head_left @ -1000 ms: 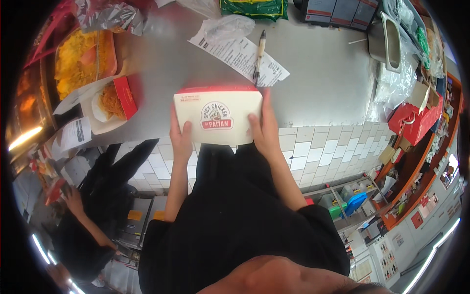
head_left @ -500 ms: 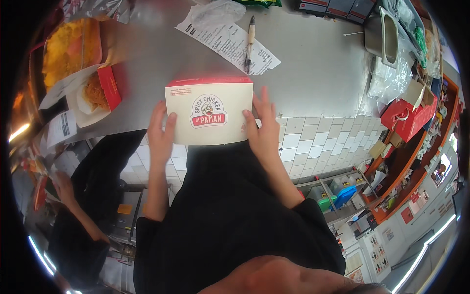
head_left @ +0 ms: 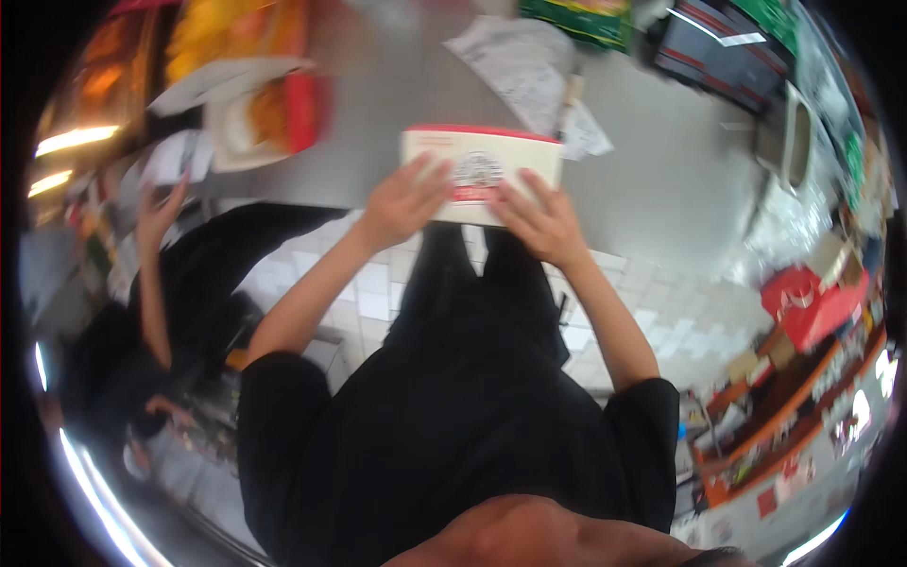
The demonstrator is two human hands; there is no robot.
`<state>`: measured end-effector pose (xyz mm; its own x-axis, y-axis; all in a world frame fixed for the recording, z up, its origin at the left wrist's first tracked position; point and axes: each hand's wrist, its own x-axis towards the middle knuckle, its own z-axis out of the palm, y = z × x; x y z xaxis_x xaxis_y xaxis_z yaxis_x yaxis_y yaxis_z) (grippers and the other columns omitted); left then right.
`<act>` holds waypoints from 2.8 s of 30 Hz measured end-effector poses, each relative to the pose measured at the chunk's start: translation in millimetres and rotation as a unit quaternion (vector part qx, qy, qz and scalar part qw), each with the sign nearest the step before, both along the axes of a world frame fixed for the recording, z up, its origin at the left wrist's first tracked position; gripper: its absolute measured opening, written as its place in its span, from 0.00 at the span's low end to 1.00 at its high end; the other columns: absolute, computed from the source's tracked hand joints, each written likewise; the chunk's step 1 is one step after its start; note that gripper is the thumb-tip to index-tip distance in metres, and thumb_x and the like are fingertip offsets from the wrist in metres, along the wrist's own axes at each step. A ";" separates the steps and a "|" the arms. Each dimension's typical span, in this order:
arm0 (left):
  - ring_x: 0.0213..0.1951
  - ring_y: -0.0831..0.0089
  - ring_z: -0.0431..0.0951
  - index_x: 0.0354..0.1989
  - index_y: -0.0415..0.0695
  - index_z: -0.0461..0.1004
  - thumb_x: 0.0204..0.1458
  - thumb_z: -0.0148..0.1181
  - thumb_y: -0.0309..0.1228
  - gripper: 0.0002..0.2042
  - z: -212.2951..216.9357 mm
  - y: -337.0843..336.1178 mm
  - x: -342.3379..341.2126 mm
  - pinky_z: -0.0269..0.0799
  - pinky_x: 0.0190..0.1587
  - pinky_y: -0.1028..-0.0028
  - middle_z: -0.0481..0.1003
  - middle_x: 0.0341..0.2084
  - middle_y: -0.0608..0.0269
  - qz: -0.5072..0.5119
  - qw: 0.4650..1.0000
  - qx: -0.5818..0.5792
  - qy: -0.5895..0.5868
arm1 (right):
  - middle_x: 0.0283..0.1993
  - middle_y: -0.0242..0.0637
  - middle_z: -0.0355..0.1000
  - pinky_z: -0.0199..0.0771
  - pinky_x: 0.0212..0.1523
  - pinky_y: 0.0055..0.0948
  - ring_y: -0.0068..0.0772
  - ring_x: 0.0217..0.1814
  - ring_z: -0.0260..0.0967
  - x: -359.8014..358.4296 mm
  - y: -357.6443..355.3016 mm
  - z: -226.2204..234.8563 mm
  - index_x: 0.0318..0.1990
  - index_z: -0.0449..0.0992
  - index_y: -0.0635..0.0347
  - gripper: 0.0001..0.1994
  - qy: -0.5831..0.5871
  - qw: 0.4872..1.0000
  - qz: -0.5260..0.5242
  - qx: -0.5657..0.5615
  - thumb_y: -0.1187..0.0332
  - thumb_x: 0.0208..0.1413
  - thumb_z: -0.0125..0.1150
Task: The person packs food containers into a red bag, ties it, attaches a receipt, and hands it through the service window. Next, the person writes on an order receipt with a pen, closes food into boxes, and packs the boxes into a clear plastic bag.
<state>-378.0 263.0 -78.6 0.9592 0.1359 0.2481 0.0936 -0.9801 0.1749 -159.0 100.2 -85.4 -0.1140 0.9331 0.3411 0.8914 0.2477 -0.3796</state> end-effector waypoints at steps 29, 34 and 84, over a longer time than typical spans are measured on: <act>0.50 0.52 0.69 0.53 0.34 0.64 0.57 0.48 0.37 0.21 -11.4 171.0 -150.6 0.62 0.53 0.63 0.69 0.48 0.42 0.609 0.732 -0.121 -0.281 | 0.43 0.51 0.73 0.67 0.48 0.40 0.50 0.46 0.71 -137.8 221.9 34.5 0.49 0.72 0.61 0.21 0.408 0.859 -0.217 -0.218 0.53 0.59 0.48; 0.39 0.61 0.76 0.45 0.34 0.71 0.57 0.51 0.39 0.18 4.1 180.7 -125.5 0.68 0.43 0.70 0.74 0.40 0.47 0.602 0.684 -0.297 -0.286 | 0.44 0.54 0.71 0.69 0.46 0.42 0.54 0.45 0.69 -146.0 270.7 21.2 0.51 0.70 0.58 0.24 0.278 0.884 -0.257 -0.274 0.49 0.59 0.41; 0.57 0.52 0.62 0.53 0.37 0.66 0.56 0.51 0.38 0.20 8.7 -9.2 31.6 0.58 0.56 0.62 0.61 0.56 0.43 0.269 0.931 -0.245 0.003 | 0.68 0.41 0.50 0.49 0.62 0.54 0.41 0.67 0.50 -18.6 -14.3 16.6 0.64 0.56 0.52 0.26 0.139 0.909 -0.387 -0.067 0.58 0.58 0.47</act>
<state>-346.4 253.7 -70.0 0.7200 0.6935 0.0254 0.5510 -0.5934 0.5867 -177.6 85.9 -68.7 0.6672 0.7327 0.1341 0.6445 -0.4776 -0.5971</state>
